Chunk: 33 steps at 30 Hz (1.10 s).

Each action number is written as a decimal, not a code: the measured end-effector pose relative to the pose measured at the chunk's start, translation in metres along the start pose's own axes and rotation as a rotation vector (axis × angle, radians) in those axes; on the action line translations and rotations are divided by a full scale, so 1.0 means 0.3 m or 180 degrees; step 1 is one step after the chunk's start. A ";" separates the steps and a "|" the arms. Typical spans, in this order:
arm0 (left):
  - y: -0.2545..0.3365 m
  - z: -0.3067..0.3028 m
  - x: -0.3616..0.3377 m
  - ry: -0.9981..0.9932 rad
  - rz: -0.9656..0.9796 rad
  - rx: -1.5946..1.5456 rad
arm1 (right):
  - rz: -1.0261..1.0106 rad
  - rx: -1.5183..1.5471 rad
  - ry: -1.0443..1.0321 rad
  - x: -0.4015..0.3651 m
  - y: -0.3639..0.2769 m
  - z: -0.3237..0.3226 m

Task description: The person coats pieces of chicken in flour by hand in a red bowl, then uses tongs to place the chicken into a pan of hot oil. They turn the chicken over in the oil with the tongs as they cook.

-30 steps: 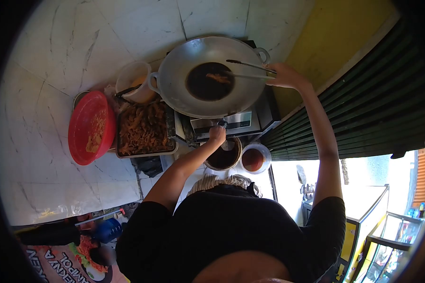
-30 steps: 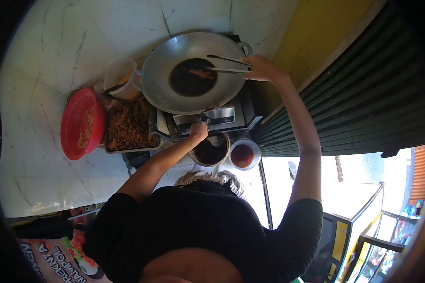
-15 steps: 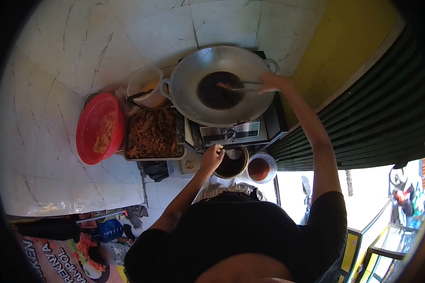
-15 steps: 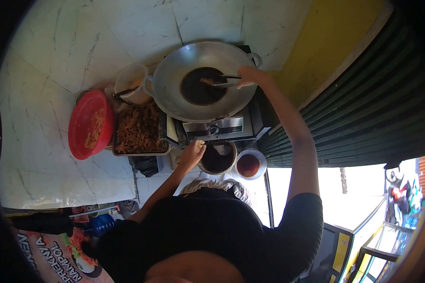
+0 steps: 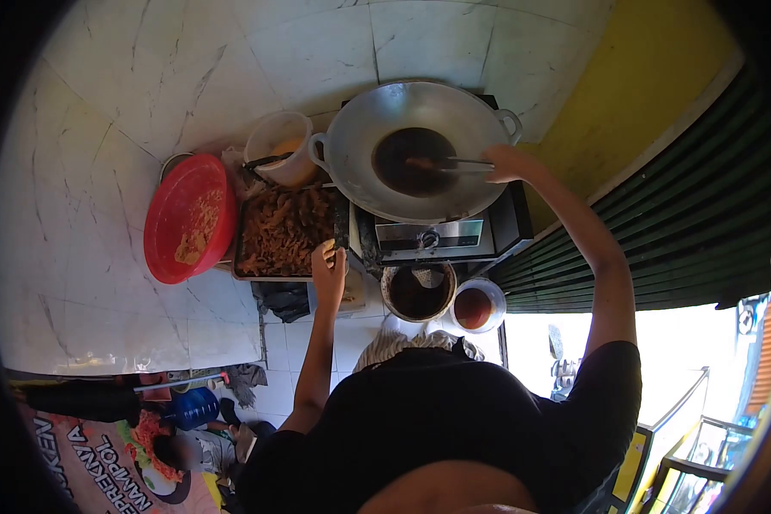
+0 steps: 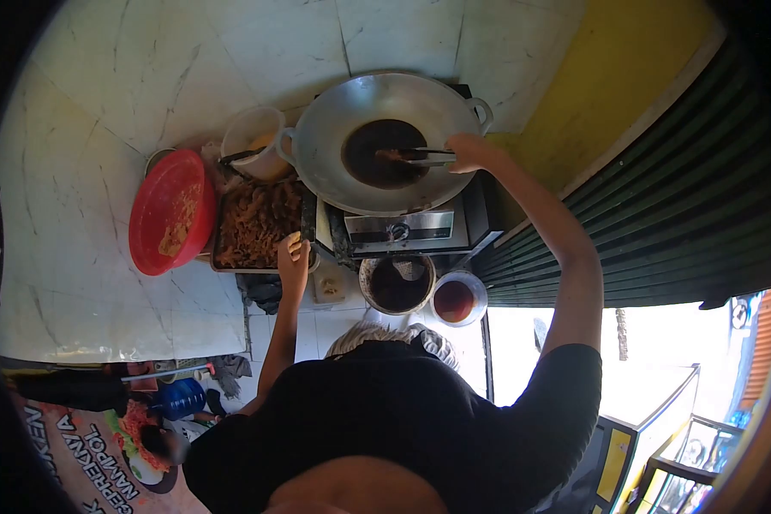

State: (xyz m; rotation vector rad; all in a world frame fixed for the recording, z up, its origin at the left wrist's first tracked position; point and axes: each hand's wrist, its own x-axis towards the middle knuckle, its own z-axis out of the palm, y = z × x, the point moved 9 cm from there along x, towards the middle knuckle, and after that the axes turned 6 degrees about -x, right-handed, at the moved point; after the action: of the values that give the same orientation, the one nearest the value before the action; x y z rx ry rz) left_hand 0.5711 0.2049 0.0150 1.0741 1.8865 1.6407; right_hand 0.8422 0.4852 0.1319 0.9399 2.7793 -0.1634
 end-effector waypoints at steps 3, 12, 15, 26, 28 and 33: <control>-0.006 0.021 0.028 0.0060 0.0032 0.0003 | -0.0130 -0.0095 0.0054 -0.022 -0.015 -0.011; -0.054 0.028 0.053 0.0107 0.0168 -0.0065 | -0.0138 -0.0213 0.0119 -0.093 -0.059 -0.080; -0.050 0.027 0.051 0.0150 0.0179 -0.0119 | -0.0104 -0.0135 0.0213 -0.117 -0.071 -0.127; -0.013 0.023 0.045 0.0237 0.0069 -0.0166 | 0.0050 -0.0231 0.0656 -0.157 0.011 -0.214; -0.007 0.021 0.044 0.0280 0.0111 -0.0045 | 0.0029 -0.0202 0.0610 -0.147 0.011 -0.180; -0.020 0.020 0.048 0.0253 0.0096 -0.0005 | -0.0214 -0.0250 0.0181 -0.151 -0.069 -0.064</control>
State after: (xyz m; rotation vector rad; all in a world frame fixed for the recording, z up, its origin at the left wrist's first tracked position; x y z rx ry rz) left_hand 0.5652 0.2197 0.0105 1.0560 1.9273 1.7252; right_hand 0.8617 0.4454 0.1617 0.8458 2.8480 -0.0379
